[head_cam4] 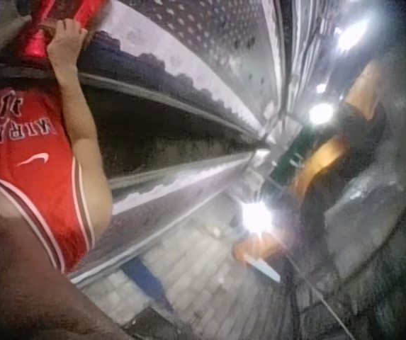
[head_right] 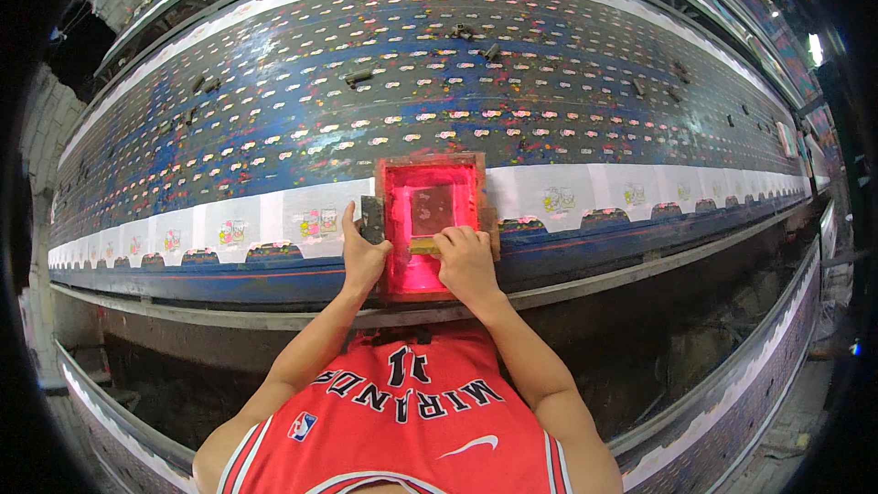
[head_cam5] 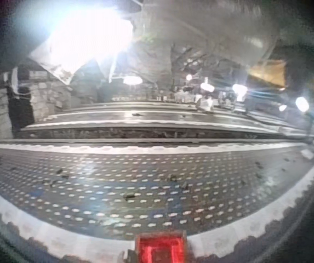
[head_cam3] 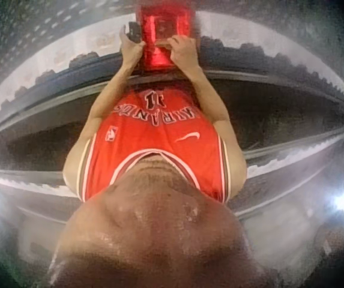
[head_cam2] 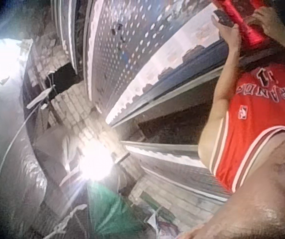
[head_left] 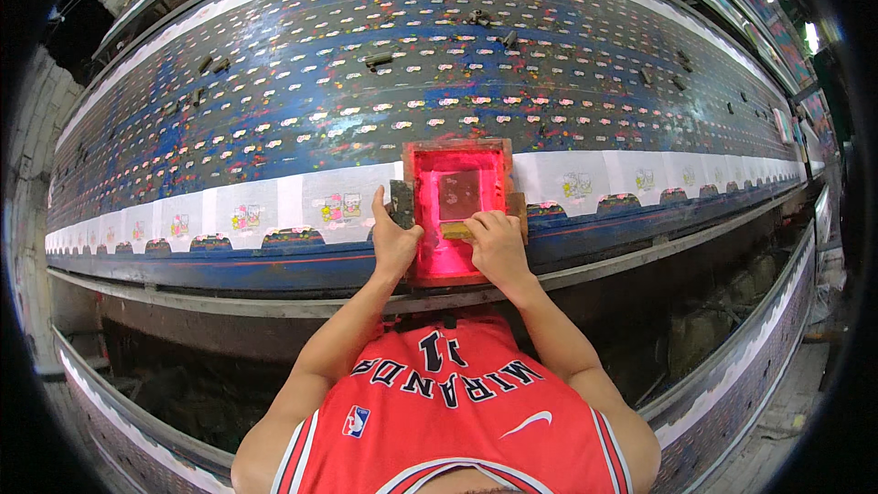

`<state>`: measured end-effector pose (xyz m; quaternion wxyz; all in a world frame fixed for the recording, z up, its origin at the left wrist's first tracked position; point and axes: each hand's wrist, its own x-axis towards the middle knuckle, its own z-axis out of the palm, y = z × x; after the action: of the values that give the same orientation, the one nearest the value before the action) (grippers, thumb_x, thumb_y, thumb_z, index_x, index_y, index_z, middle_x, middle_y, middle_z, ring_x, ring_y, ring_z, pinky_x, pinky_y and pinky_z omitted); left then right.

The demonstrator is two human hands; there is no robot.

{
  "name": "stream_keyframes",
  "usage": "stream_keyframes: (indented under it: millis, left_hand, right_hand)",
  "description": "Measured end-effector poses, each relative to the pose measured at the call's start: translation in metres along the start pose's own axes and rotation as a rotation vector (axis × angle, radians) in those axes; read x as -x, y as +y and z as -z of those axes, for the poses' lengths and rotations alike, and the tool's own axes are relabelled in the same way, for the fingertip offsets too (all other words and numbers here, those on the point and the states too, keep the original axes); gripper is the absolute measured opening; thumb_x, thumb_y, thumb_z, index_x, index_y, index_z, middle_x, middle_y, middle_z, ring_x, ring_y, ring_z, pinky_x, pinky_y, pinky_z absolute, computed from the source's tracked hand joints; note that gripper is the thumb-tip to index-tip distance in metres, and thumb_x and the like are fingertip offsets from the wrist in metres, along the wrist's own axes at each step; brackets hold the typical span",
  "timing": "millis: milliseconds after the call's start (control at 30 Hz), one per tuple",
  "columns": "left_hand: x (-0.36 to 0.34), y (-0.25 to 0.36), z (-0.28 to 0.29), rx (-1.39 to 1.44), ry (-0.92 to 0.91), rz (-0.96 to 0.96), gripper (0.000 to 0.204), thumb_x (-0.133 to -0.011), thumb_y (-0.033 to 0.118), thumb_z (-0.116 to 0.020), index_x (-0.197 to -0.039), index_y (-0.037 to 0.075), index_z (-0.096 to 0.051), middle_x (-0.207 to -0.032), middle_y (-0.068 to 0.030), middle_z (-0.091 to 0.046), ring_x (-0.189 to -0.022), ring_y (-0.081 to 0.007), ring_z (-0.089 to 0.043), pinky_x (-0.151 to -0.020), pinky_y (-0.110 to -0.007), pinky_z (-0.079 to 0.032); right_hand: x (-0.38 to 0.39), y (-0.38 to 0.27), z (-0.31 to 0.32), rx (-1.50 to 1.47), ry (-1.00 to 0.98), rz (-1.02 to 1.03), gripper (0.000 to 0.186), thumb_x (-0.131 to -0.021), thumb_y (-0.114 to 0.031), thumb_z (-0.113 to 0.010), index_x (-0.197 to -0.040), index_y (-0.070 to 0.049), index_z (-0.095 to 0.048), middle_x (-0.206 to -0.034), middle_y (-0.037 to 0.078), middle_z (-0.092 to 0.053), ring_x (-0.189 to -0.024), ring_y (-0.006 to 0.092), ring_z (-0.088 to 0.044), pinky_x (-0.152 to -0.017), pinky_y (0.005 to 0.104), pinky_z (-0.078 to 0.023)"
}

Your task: The person uses a red light box and a small wooden block to print a design onto a white t-shirt on a conveyor belt. The person repeatedly aligns the block, presses it onto the shirt, and lifts it to reveal the printed design. The conveyor moves the shirts along the line as the process continues.

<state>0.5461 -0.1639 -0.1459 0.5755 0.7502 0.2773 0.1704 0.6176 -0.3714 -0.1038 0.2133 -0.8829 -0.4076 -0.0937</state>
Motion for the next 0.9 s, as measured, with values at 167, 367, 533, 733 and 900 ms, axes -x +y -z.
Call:
stream_keyframes:
  millis: [167,367,533,733,900]
  left_hand:
    - [0.013,0.003,-0.036,-0.041,0.046,-0.032,0.105,-0.074,-0.007,-0.073,-0.164,0.000,-0.020,-0.115,-0.0197,-0.067,-0.095,-0.0243,-0.068,-0.083,-0.036,-0.056]
    - [0.009,0.005,-0.040,-0.115,0.031,0.038,0.098,-0.075,0.001,-0.076,-0.161,0.002,-0.030,-0.117,-0.0220,-0.068,-0.101,-0.0304,-0.070,-0.091,-0.040,-0.055]
    - [0.010,0.012,-0.044,-0.151,0.055,0.042,0.090,-0.075,0.003,-0.077,-0.156,0.005,-0.038,-0.115,-0.0206,-0.071,-0.100,-0.0316,-0.073,-0.090,-0.040,-0.056]
    - [0.009,0.013,-0.045,-0.161,0.051,0.065,0.088,-0.075,0.005,-0.077,-0.155,0.007,-0.040,-0.114,-0.0214,-0.072,-0.100,-0.0338,-0.074,-0.090,-0.042,-0.056]
    - [0.011,0.020,-0.043,-0.193,0.025,0.081,0.089,-0.075,0.006,-0.078,-0.155,0.007,-0.039,-0.114,-0.0229,-0.072,-0.100,-0.0359,-0.074,-0.090,-0.044,-0.056]
  right_hand:
    - [0.021,0.035,0.004,-0.080,-0.029,-0.014,0.036,-0.078,-0.008,-0.073,-0.114,-0.008,-0.071,-0.114,0.005,-0.069,-0.113,0.0263,-0.063,-0.096,0.0446,-0.045]
    - [0.026,0.044,0.005,-0.144,-0.056,-0.004,0.039,-0.077,-0.006,-0.073,-0.116,-0.005,-0.072,-0.118,0.008,-0.069,-0.117,0.0278,-0.063,-0.098,0.0449,-0.045]
    - [0.027,0.049,0.002,-0.165,-0.061,-0.002,0.040,-0.077,-0.006,-0.073,-0.116,-0.005,-0.072,-0.119,0.008,-0.069,-0.117,0.0283,-0.063,-0.098,0.0453,-0.046]
    - [0.027,0.047,0.005,-0.171,-0.061,-0.026,0.041,-0.076,-0.005,-0.072,-0.118,-0.005,-0.072,-0.118,0.009,-0.069,-0.116,0.0287,-0.063,-0.098,0.0455,-0.046]
    - [0.029,0.047,0.002,-0.128,-0.043,0.004,0.042,-0.078,-0.010,-0.074,-0.119,-0.005,-0.071,-0.117,0.007,-0.068,-0.114,0.0279,-0.062,-0.096,0.0455,-0.045]
